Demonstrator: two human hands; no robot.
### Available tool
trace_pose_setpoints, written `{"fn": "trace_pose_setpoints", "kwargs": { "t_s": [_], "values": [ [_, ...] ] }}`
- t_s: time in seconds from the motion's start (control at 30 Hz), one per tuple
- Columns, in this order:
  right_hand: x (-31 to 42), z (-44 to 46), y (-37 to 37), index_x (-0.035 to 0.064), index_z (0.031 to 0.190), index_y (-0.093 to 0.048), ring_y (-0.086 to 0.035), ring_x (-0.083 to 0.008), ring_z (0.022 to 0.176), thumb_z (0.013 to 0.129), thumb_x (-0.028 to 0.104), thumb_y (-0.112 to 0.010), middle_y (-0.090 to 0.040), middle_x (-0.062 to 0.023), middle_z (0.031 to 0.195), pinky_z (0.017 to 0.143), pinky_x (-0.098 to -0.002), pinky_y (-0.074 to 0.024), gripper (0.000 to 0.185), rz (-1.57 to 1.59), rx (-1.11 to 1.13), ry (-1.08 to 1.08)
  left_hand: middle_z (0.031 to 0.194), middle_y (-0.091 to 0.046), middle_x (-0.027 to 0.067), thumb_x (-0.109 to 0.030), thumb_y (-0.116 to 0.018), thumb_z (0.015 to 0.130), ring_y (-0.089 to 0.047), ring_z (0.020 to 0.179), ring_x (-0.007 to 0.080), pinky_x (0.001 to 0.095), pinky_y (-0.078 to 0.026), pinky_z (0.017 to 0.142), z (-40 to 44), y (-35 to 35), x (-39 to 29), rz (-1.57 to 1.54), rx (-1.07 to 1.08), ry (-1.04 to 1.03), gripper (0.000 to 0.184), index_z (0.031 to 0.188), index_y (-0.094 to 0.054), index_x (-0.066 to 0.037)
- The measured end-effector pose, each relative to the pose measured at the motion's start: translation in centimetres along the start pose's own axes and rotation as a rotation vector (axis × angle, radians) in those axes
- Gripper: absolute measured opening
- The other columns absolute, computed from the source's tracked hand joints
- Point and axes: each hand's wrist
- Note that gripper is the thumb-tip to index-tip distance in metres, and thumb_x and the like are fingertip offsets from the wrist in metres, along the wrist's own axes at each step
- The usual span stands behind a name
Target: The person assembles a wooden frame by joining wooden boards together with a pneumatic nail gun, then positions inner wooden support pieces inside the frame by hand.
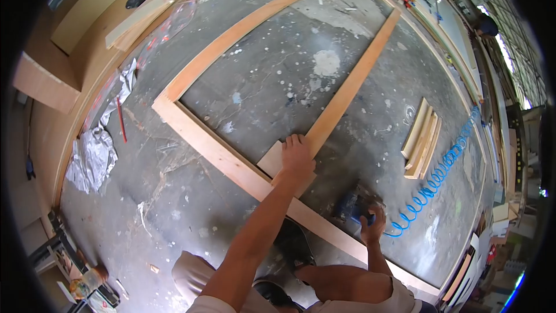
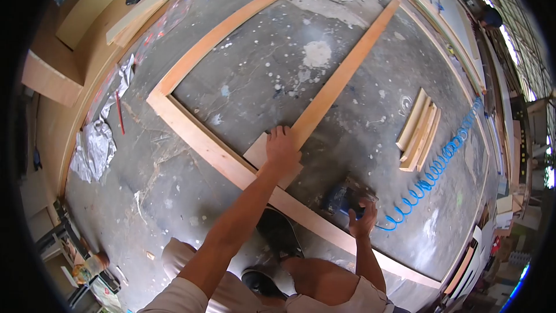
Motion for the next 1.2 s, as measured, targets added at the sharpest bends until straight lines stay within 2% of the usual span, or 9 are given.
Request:
{"fn": "trace_pose_setpoints", "kwargs": {
  "t_s": [0.13, 0.27, 0.33, 0.5, 0.6, 0.67, 0.77, 0.87, 1.2],
  "values": [
    [1.1, 4.7, -0.8, 0.0017, 0.105, -0.063, -0.062, -0.0322, 0.091, 0.08, 0.016, -0.068, -0.064, -0.0144, 0.096, 0.082, -0.0439, -0.0483, 0.03, 0.194, -0.227, -0.089, 0.115, -0.058, 0.0161, -0.036, -0.084, 0.066, -0.054, 0.116, 0.0329, 0.0421, -0.042, 0.101, 0.9, 0.5, 0.3, -0.02, 0.081, 0.015, 0.068, 0.115, -0.058, 0.003],
    [3.0, 12.5, -5.4, -0.0001, 0.11, -0.065, -0.066, -0.0248, 0.097, 0.089, 0.025, -0.064, -0.068, -0.0122, 0.103, 0.087, -0.0389, -0.0502, 0.033, 0.668, -0.171, -0.252, 0.107, -0.061, 0.0165, -0.038, -0.085, 0.064, -0.057, 0.11, 0.0331, 0.041, -0.045, 0.098, 0.6, 1.5, -0.4, -0.032, 0.067, -0.025, 0.063, 0.107, -0.063, 0.003],
    [4.9, 17.3, -7.7, 0.0004, 0.117, -0.063, -0.065, -0.0248, 0.097, 0.097, 0.034, -0.055, -0.067, -0.0125, 0.106, 0.086, -0.0358, -0.0507, 0.04, 1.037, 0.071, -0.484, 0.105, -0.062, 0.0169, -0.038, -0.085, 0.064, -0.058, 0.109, 0.0331, 0.041, -0.046, 0.097, 0.7, 1.7, -0.8, -0.028, 0.096, -0.031, 0.062, 0.105, -0.064, 0.003],
    [8.9, 26.8, -12.5, -0.0021, 0.134, -0.05, -0.06, -0.0331, 0.116, 0.096, 0.055, -0.044, -0.061, -0.0223, 0.129, 0.099, -0.0459, -0.0469, 0.068, 1.554, 0.405, -0.647, 0.107, -0.061, 0.0169, -0.037, -0.085, 0.066, -0.057, 0.11, 0.0323, 0.0417, -0.048, 0.095, -0.5, 5.7, -2.3, -0.045, 0.123, -0.052, 0.061, 0.106, -0.063, 0.003],
    [15.2, 28.7, -9.9, -0.0056, 0.133, -0.049, -0.058, -0.0357, 0.118, 0.095, 0.058, -0.046, -0.056, -0.0266, 0.134, 0.099, -0.0481, -0.0459, 0.074, 2.059, 0.46, -0.527, 0.108, -0.062, 0.0195, -0.033, -0.089, 0.06, -0.06, 0.11, 0.0349, 0.0408, -0.05, 0.096, -1.1, 7.8, -3.3, -0.085, 0.107, 0.011, 0.062, 0.104, -0.063, 0.003],
    [19.1, 29.3, -7.7, -0.0089, 0.133, -0.047, -0.06, -0.0309, 0.102, 0.092, 0.052, -0.052, -0.058, -0.024, 0.12, 0.09, -0.043, -0.0473, 0.073, 2.172, 0.239, -0.43, 0.109, -0.062, 0.0196, -0.033, -0.089, 0.059, -0.061, 0.109, 0.0351, 0.0413, -0.051, 0.095, -1.3, 9.0, -3.9, -0.094, 0.11, 0.029, 0.063, 0.103, -0.062, 0.003],
    [16.5, 30.7, -8.9, -0.0114, 0.133, -0.046, -0.052, -0.0227, 0.084, 0.089, 0.039, -0.057, -0.056, -0.0159, 0.103, 0.079, -0.0359, -0.0443, 0.068, 2.554, 0.336, -0.149, 0.108, -0.063, 0.0202, -0.034, -0.088, 0.058, -0.062, 0.106, 0.036, 0.0428, -0.052, 0.092, -2.0, 11.0, -5.4, -0.147, 0.107, 0.04, 0.062, 0.101, -0.062, 0.003],
    [17.9, 30.7, -5.5, -0.0133, 0.129, -0.047, -0.044, -0.0183, 0.076, 0.086, 0.03, -0.059, -0.05, -0.0109, 0.092, 0.072, -0.0315, -0.04, 0.062, 2.55, 0.352, -0.043, 0.104, -0.064, 0.0205, -0.034, -0.086, 0.057, -0.065, 0.101, 0.0367, 0.044, -0.053, 0.088, -2.7, 13.5, -7.1, -0.227, 0.111, 0.033, 0.061, 0.099, -0.062, 0.004],
    [21.6, 29.9, 3.4, -0.0089, 0.12, -0.052, -0.045, -0.0188, 0.074, 0.092, 0.031, -0.057, -0.05, -0.011, 0.086, 0.068, -0.0328, -0.0423, 0.049, 2.549, 0.259, 0.166, 0.088, -0.068, 0.0224, -0.036, -0.08, 0.06, -0.069, 0.085, 0.0304, 0.0385, -0.053, 0.076, -6.0, 23.9, -11.1, -0.504, 0.326, -0.008, 0.062, 0.099, -0.062, 0.009]
  ]
}}
Point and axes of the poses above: each hand's wrist, its own z-axis towards the middle knuckle, its own y-axis out of the back of the hand, x = y × z
